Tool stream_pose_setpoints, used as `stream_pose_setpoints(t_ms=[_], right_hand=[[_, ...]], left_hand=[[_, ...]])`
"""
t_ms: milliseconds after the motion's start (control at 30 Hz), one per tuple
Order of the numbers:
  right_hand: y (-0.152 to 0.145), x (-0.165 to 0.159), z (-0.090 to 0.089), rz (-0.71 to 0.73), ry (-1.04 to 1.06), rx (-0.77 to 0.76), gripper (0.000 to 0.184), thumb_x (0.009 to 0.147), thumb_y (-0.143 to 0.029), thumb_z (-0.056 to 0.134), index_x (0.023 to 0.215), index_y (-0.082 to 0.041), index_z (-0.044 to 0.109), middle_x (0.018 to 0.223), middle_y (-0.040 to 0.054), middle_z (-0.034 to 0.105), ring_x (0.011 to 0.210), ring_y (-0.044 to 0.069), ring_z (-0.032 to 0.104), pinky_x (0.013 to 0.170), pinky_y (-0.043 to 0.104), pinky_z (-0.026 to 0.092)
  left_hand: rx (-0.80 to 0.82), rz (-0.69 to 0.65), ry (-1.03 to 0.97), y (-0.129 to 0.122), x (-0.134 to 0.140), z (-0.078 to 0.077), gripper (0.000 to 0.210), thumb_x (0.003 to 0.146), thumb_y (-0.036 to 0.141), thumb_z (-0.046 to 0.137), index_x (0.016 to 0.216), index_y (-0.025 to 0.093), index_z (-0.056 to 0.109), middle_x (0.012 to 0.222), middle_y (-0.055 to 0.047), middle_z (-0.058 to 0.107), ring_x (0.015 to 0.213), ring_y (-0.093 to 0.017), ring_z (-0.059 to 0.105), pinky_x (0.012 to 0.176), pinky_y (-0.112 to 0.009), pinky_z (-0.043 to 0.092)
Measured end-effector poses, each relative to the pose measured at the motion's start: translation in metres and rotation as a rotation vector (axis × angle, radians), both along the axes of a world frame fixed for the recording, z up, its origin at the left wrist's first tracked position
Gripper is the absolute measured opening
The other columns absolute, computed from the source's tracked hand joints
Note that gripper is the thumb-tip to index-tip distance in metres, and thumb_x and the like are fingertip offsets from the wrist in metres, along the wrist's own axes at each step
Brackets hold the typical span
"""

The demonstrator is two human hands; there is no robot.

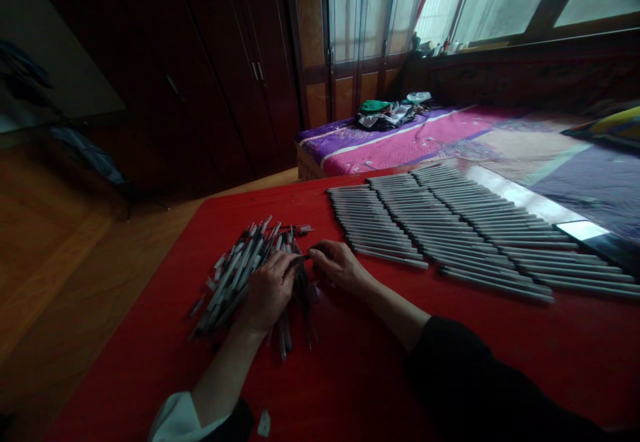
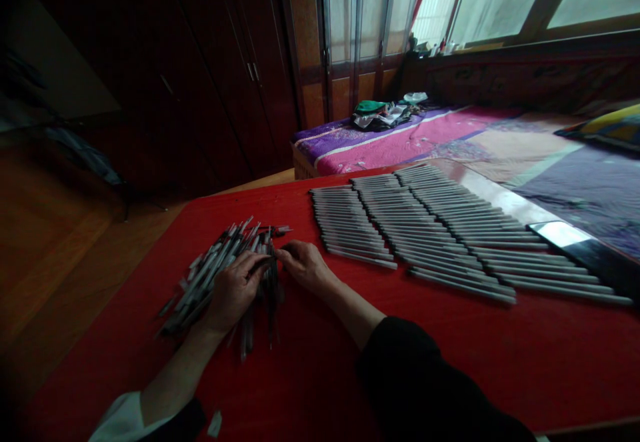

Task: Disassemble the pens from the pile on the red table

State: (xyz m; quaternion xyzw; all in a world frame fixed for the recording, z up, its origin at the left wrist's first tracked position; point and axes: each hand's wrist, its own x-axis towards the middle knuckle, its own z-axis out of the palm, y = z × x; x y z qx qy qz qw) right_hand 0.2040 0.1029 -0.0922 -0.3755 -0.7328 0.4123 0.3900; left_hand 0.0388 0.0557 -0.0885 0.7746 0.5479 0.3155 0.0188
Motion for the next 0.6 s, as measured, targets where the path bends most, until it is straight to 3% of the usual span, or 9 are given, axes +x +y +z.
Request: stream_pose_setpoints(t_ms=[100,267,433,600], right_hand=[[0.0005,-0.0004,-0.0024,0.030,0.038,-0.011,0.026,0.082,-0.035,0.049,0.082,-0.011,0.060,0.063,0.0013,0.059,0.055,0.010,0.050,0.049,0.019,0.035],[0.0006,-0.0005,-0.0032,-0.041,-0.068,0.015,0.040,0.084,-0.042,0.043,0.058,-0.013,0.054,0.048,-0.0026,0.046,0.045,0.007,0.039,0.042,0.019,0.026],[0.0009,-0.0004,-0.0025,0.019,0.076,-0.027,0.028,0.081,-0.037,0.050,0.076,-0.012,0.060,0.062,0.0013,0.058,0.054,0.010,0.049,0.048,0.019,0.035],[0.0009,-0.0004,-0.0020,-0.048,-0.024,-0.029,0.038,0.082,-0.042,0.046,0.061,-0.012,0.057,0.050,0.0002,0.053,0.046,0.008,0.043,0.042,0.019,0.030]], left_hand=[[-0.008,0.008,0.004,-0.0005,0.0006,0.0007,0.018,0.088,0.024,0.045,0.098,0.021,0.059,0.092,-0.002,0.062,0.087,-0.016,0.060,0.075,-0.027,0.046],[-0.013,-0.017,-0.005,-0.0016,0.0019,0.0021,0.017,0.088,0.022,0.045,0.098,0.021,0.058,0.092,-0.002,0.062,0.089,-0.016,0.059,0.077,-0.027,0.045],[-0.008,0.002,-0.019,-0.0012,0.0014,0.0015,0.018,0.088,0.023,0.045,0.098,0.021,0.059,0.091,-0.003,0.062,0.086,-0.016,0.059,0.074,-0.027,0.046],[-0.008,-0.028,-0.006,-0.0006,0.0011,0.0011,0.019,0.087,0.022,0.045,0.100,0.021,0.059,0.092,-0.003,0.062,0.088,-0.016,0.060,0.075,-0.027,0.047]])
